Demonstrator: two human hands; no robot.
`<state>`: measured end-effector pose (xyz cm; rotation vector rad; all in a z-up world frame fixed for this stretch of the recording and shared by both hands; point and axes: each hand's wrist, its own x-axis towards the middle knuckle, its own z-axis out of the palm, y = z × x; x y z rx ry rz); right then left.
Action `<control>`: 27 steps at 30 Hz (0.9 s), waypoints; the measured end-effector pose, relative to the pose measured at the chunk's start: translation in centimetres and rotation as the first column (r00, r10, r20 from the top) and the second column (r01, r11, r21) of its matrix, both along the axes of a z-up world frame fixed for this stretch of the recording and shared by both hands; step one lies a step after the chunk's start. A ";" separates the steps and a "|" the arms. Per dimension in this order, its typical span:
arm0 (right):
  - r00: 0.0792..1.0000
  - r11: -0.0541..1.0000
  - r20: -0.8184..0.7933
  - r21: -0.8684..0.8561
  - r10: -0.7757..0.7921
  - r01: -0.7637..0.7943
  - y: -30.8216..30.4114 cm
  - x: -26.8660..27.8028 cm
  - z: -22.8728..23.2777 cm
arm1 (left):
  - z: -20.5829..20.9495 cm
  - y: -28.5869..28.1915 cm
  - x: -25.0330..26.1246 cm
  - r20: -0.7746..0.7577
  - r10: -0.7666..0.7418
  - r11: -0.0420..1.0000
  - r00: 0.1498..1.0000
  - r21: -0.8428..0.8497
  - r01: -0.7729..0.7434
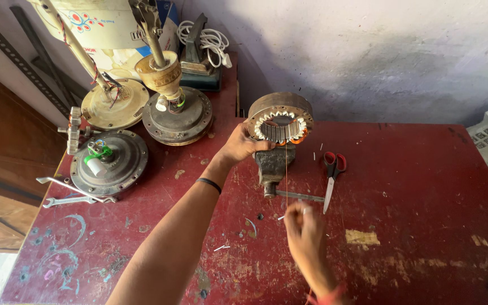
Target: The person winds copper wire around the slots of a motor stator held in a bench vise. They use scissors to cut the wire and tuck the ends into the slots, repeating the process across multiple slots.
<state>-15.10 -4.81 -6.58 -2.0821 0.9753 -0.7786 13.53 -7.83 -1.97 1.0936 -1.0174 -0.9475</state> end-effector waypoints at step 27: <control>0.980 0.961 0.187 -0.251 -0.065 0.112 -4.2 8.1 7.1 | -0.5 0.2 -0.3 -0.092 0.018 1.000 0.996 -0.007 -0.019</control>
